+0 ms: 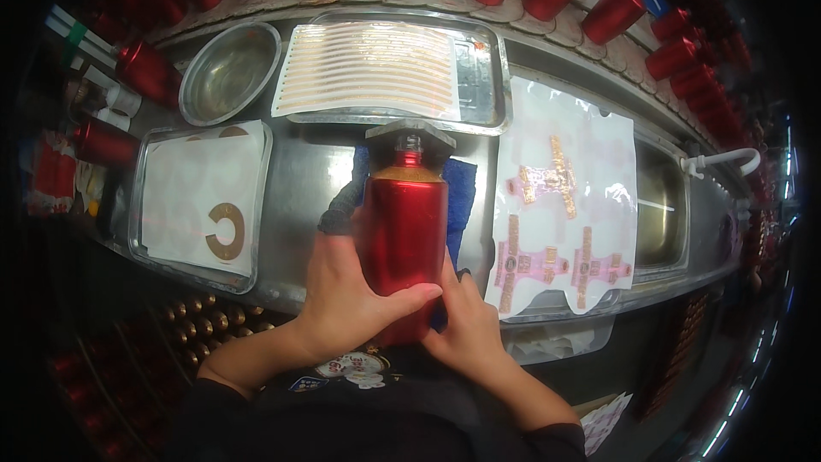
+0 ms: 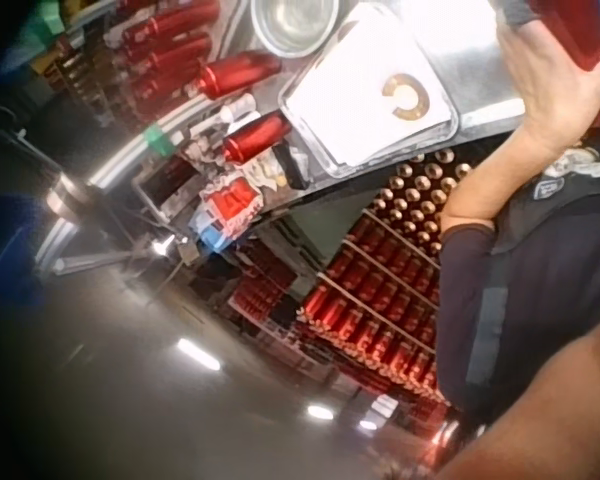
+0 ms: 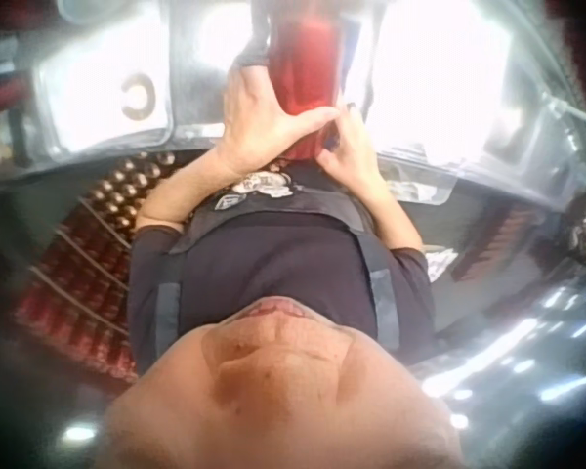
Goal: The person applies gold and red labels to red cylindrical bottles. They wipe the bottle surface, place a gold neck label, smooth it with a cloth, then apply a red body label and smooth it. The process is repeated for multiple bottles.
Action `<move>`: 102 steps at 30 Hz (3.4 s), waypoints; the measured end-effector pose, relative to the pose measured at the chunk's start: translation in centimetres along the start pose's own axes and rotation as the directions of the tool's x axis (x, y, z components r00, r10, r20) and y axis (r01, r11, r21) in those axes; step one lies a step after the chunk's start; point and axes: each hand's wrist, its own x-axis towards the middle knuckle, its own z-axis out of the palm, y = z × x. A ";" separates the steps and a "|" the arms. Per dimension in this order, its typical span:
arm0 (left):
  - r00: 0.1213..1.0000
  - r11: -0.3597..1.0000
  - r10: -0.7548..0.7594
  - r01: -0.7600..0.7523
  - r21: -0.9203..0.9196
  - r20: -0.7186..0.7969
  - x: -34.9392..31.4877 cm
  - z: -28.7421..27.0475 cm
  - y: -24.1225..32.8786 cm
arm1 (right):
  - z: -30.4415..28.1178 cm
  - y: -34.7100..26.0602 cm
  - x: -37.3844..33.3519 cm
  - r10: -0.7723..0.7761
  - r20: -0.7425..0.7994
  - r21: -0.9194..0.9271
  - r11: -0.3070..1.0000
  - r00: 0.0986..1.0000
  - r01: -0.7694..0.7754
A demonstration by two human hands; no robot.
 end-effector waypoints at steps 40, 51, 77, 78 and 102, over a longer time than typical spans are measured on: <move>0.840 0.955 -0.286 0.213 -0.204 -0.461 14.6 -7.7 -13.8 | -2.7 0.6 -0.7 0.088 -0.190 0.401 0.916 0.978 -0.004; 0.882 0.985 0.092 -0.012 0.173 -0.463 14.1 -8.7 -8.5 | -6.1 1.2 2.7 0.018 -0.412 0.375 0.915 0.911 0.151; 0.974 0.883 -0.019 -0.089 -0.460 -0.226 -9.8 1.5 -2.0 | -3.4 -0.5 -2.4 0.131 0.062 0.579 0.803 0.989 -0.143; 0.973 0.877 -0.039 -0.077 -0.475 -0.230 -10.1 1.7 -2.4 | -2.9 -0.3 -2.5 0.145 0.057 0.601 0.785 0.988 -0.150; 0.994 0.772 0.106 -0.087 -0.630 -0.007 -6.5 1.0 -5.9 | -3.5 -1.2 -1.7 0.229 0.069 0.617 0.755 0.971 -0.221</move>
